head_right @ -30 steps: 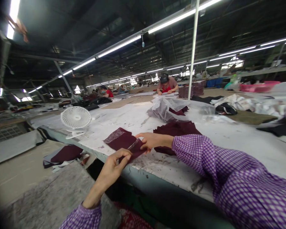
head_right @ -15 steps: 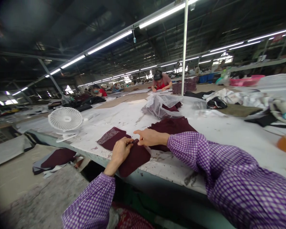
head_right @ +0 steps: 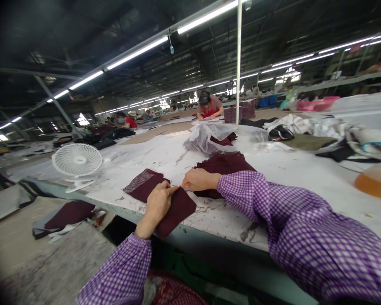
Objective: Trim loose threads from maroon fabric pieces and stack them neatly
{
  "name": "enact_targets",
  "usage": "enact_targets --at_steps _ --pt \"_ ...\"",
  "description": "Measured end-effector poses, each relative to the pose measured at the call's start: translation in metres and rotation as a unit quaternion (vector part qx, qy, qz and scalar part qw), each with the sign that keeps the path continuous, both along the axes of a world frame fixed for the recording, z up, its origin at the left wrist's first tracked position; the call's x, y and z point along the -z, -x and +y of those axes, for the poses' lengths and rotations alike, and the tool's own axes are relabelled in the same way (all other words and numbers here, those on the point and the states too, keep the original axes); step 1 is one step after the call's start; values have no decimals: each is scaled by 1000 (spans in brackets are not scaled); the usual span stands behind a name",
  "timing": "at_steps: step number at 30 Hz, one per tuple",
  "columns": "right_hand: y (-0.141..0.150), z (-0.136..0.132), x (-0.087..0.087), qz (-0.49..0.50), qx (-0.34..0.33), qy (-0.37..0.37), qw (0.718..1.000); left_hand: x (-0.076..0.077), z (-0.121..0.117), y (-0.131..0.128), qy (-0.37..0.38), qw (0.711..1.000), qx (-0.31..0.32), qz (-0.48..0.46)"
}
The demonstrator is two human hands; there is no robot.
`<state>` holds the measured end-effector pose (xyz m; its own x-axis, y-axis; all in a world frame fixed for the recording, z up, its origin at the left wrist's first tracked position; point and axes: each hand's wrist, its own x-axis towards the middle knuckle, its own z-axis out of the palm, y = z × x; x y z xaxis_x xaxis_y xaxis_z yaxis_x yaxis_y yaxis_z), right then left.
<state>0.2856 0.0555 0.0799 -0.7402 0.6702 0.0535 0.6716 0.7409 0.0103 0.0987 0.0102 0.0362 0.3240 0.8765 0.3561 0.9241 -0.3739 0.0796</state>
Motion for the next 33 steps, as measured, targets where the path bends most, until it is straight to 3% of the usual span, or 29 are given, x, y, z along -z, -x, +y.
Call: enact_targets --at_steps 7,11,17,21,27,33 --pt "3 -3 -2 20 31 -13 999 -2 0 0 4 999 5 32" --pt "6 -5 0 49 -12 -27 998 -1 1 0 -5 1000 17 22" --pt "9 -5 7 -8 -31 -30 999 0 5 3 -4 999 36 -23" --pt "9 -8 4 -12 -22 -21 999 1 3 25 19 996 51 -75" --pt "13 -14 0 -40 -13 -17 999 11 -12 71 -4 987 63 -148" --pt "25 -21 -9 -118 -31 -37 992 13 -19 76 -24 988 67 -136"
